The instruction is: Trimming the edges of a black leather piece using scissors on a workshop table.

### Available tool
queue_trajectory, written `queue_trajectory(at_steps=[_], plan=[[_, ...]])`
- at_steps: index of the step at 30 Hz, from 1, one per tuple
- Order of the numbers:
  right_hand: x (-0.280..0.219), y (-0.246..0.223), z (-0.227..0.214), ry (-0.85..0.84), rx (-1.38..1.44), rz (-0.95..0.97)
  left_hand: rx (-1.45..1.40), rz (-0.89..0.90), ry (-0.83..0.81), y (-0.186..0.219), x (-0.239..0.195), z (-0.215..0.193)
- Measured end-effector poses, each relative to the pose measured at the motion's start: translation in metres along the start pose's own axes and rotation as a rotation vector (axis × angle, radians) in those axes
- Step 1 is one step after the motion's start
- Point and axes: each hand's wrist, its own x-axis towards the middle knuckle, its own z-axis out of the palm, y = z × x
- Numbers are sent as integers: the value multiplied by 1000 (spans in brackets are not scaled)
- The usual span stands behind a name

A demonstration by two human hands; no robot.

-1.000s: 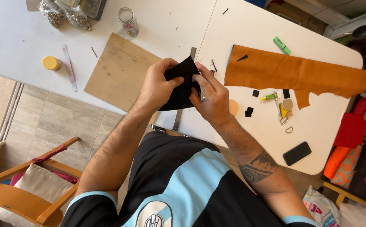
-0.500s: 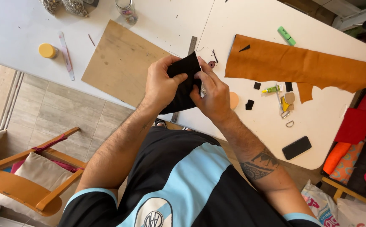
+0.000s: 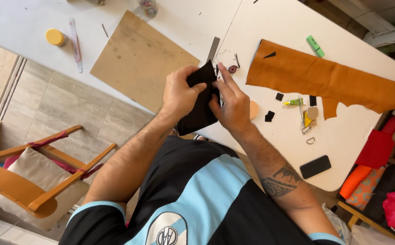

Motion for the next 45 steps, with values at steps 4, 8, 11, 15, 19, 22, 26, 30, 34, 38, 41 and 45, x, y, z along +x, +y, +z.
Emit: queue_trajectory(at_steps=[4,8,11,15,19,22,26,30,34,38,41,45], plan=[[-5,15,0,-89,23,13,-28,-9,16,-4,-6,7],[-14,25,10,-170,34,14,4,-44,-9,-10,-9,7],[-15,23,9,-175,69,20,26,-38,9,-14,-6,0],[-3,5,0,-164,172,53,39,-56,-1,-13,-10,2],[-6,9,1,-177,162,-17,-1,-39,45,-16,-7,8],[-46,17,23,-190,97,-108,-18,32,147,-13,7,-5],[-73,15,23,-52,206,-104,132,202,193,14,16,-31],[-29,10,-1,28,126,-55,45,174,162,17,18,-20],[-5,31,-7,-76,-275,-387,117,101,33,13,22,-14],[1,61,-6,-403,-223,-530,267,121,-181,-1,39,-8],[37,28,-27,-895,-110,-161,333,103,-267,-2,57,0],[35,12,-18,-1041,-150,-48,362,45,-305,-5,59,1]])
